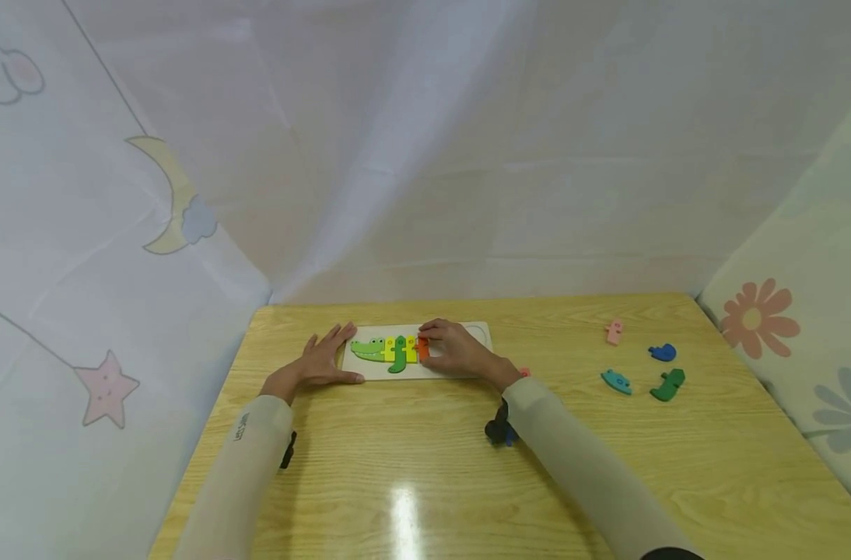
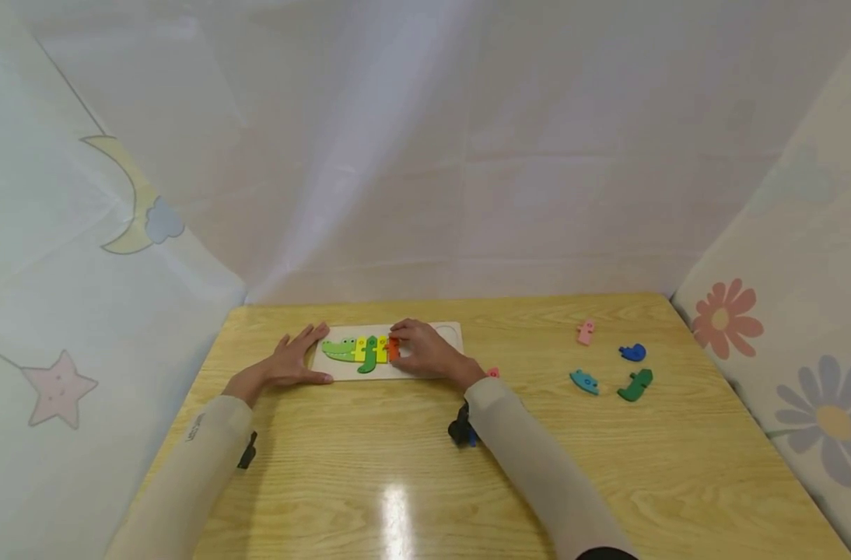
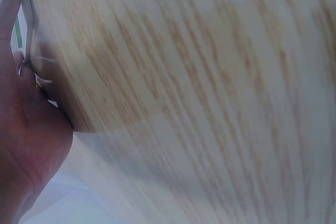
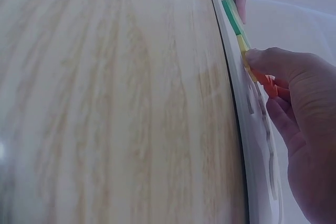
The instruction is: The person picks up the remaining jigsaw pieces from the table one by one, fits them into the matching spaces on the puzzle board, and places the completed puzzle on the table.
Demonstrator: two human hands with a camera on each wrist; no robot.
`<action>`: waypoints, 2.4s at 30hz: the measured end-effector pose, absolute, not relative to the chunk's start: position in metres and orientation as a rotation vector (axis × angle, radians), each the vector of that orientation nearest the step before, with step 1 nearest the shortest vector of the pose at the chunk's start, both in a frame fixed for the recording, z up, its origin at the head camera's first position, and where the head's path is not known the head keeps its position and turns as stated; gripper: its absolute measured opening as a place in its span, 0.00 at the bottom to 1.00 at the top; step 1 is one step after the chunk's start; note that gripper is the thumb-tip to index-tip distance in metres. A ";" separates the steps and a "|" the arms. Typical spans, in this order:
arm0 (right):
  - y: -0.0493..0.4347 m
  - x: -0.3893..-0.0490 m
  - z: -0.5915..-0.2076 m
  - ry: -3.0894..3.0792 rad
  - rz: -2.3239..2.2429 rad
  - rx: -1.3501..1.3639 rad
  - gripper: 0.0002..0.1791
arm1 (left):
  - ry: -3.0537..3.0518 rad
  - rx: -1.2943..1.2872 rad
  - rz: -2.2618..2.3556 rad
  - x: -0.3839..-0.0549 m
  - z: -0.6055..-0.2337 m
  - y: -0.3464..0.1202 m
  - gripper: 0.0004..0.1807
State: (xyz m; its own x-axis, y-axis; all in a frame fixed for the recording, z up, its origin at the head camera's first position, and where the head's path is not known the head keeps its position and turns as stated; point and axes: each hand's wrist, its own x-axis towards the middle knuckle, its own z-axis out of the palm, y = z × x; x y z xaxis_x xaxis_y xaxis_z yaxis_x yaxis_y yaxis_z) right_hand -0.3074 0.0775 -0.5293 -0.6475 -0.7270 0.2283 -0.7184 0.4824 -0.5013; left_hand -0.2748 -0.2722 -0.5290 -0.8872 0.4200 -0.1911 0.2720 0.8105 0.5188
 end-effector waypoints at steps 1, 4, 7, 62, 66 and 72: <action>0.077 -0.308 -0.530 2.690 -0.900 -1.316 0.30 | 2.698 0.531 0.712 -0.275 -0.529 -0.272 0.66; 0.077 -0.308 -0.532 2.684 -0.906 -1.324 0.30 | 2.697 0.535 0.719 -0.274 -0.527 -0.271 0.66; 0.077 -0.308 -0.534 2.678 -0.915 -1.329 0.30 | 2.695 0.537 0.718 -0.273 -0.526 -0.271 0.66; 0.072 -0.306 -0.530 2.670 -0.822 -1.208 0.32 | 2.712 0.523 0.683 -0.275 -0.531 -0.272 0.67; 0.073 -0.305 -0.528 2.680 -0.811 -1.195 0.33 | 2.703 0.520 0.691 -0.274 -0.529 -0.271 0.67; 0.077 -0.306 -0.525 2.695 -0.799 -1.155 0.32 | 2.695 0.516 0.706 -0.272 -0.526 -0.271 0.67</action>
